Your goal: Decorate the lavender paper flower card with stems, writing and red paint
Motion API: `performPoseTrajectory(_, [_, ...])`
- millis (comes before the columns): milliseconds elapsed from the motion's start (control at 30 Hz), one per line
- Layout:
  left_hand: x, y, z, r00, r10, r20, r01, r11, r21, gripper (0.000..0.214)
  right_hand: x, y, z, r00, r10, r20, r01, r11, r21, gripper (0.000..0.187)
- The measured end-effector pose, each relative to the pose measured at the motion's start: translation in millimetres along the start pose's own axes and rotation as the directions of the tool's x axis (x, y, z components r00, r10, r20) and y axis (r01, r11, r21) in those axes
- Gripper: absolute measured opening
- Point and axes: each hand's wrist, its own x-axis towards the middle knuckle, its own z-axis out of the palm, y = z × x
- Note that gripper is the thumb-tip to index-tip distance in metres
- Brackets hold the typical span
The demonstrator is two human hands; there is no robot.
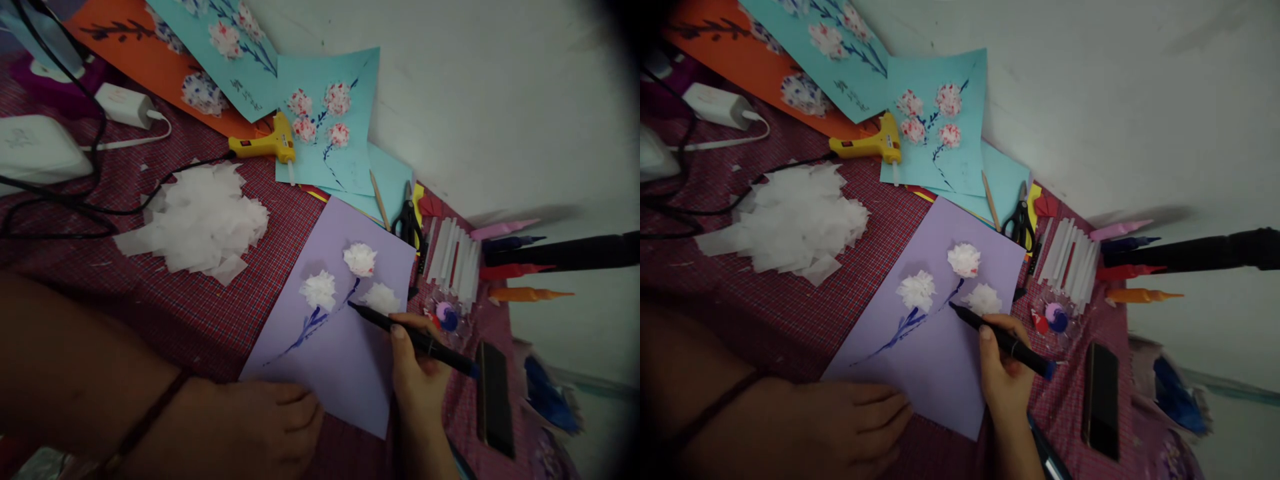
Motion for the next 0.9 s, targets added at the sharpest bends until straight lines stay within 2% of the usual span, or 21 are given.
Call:
performPoseTrajectory(67, [0,1,1.2,0.998,-0.024,-0.058,0.023,1.000,-0.018,0.030,1,3,-1,1.000,0.017,-0.024,-0.017,1.000,0.001,0.015])
performPoseTrajectory(167, [-1,2,4.2,0.988,-0.074,-0.133,0.068,0.997,-0.047,0.023,-1,2,0,1.000,0.023,0.000,-0.023,1.000,0.010,0.015])
performPoseTrajectory(300, [-2,4,6.9,0.991,-0.053,-0.126,0.049,0.998,-0.038,0.022,-7,-5,2,0.996,-0.039,0.078,0.037,0.999,0.020,0.009])
performPoseTrajectory(400, [-3,3,6.5,0.990,-0.048,-0.135,0.044,0.999,-0.032,0.022,-8,-7,2,0.993,-0.043,0.111,0.038,0.998,0.042,0.007])
performPoseTrajectory(633, [-1,-1,1.0,0.999,-0.015,-0.035,0.015,1.000,-0.014,0.031,-2,7,-3,0.993,0.115,0.015,-0.116,0.977,0.178,0.016])
performPoseTrajectory(700, [0,-1,0.2,1.000,-0.001,-0.010,0.001,1.000,-0.014,0.032,-1,11,-5,0.992,0.128,0.004,-0.126,0.967,0.223,0.018])
performPoseTrajectory(900, [0,-3,-0.2,0.997,-0.036,-0.068,0.031,0.997,-0.072,0.024,-1,11,-9,0.992,0.127,0.026,-0.130,0.975,0.181,0.020])
